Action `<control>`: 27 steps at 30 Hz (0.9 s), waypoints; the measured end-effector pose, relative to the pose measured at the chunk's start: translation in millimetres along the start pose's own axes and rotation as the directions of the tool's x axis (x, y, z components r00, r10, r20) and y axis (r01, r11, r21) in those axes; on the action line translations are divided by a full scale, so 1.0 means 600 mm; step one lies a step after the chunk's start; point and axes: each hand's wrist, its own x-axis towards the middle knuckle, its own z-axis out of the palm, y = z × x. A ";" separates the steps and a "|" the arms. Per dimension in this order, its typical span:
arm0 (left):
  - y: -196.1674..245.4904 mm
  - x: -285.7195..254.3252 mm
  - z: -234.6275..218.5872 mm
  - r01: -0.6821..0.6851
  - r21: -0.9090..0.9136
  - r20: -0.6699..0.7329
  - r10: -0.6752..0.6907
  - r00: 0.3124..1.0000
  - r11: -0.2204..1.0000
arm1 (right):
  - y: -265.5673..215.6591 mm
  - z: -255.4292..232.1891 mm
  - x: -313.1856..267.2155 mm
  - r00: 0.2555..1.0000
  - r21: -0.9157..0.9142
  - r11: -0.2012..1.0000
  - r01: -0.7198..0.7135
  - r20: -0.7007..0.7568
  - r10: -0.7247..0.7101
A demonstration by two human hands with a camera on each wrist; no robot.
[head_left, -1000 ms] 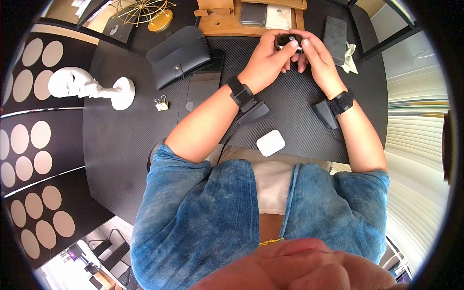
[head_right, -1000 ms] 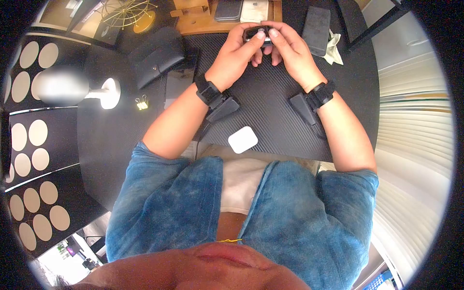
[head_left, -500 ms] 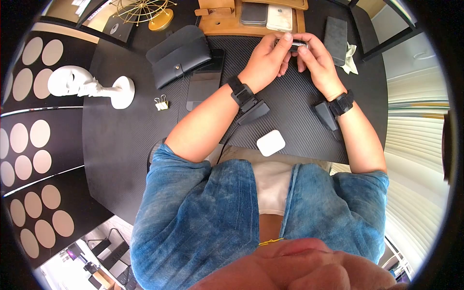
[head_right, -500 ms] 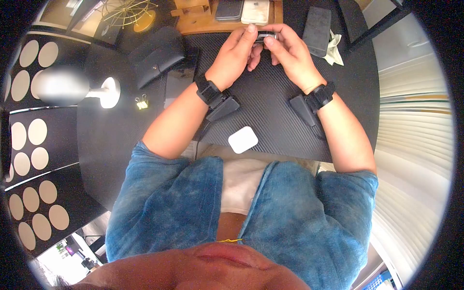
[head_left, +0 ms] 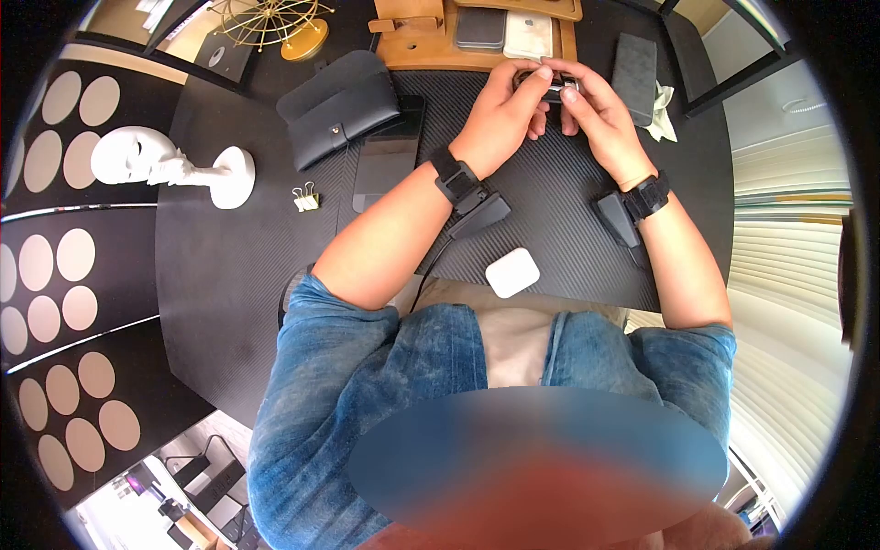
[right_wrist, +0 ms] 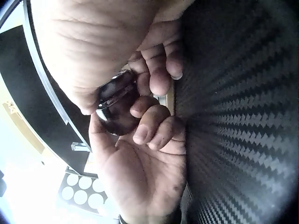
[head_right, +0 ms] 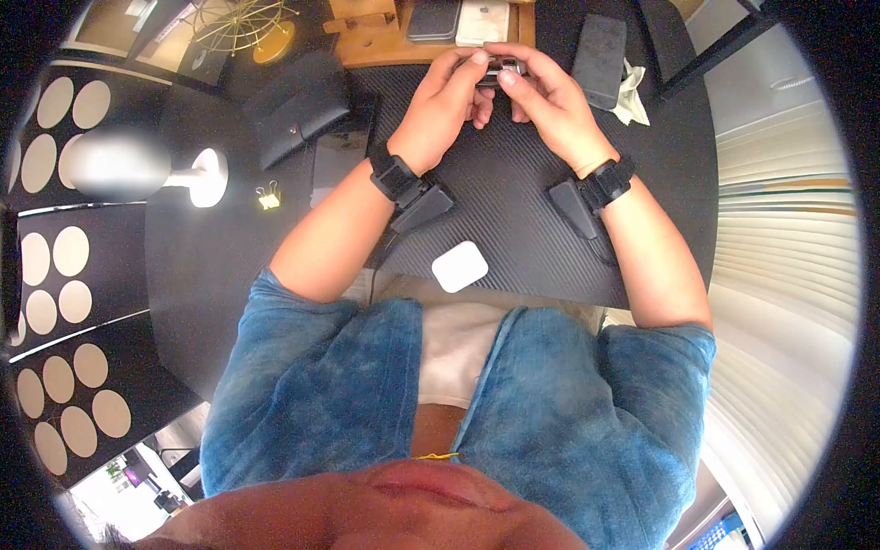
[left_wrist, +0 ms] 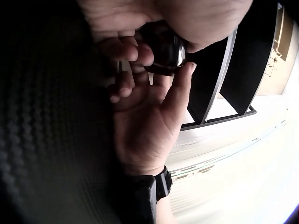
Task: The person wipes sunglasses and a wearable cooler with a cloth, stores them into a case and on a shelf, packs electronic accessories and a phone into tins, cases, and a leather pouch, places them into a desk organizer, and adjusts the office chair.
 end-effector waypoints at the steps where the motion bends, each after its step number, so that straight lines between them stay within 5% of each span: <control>1: 0.001 0.000 0.000 0.011 0.001 -0.004 -0.011 1.000 1.000 | 0.000 0.000 -0.001 1.000 0.000 1.000 0.000 -0.001 0.000; 13: -0.002 0.003 -0.005 0.019 -0.039 0.022 -0.018 1.000 0.999 | -0.003 0.006 -0.001 1.000 -0.083 0.996 0.027 0.016 -0.026; 27: -0.007 0.006 -0.011 -0.052 -0.017 0.017 0.053 0.998 0.998 | 0.004 0.008 0.000 1.000 0.029 1.000 0.002 -0.030 -0.001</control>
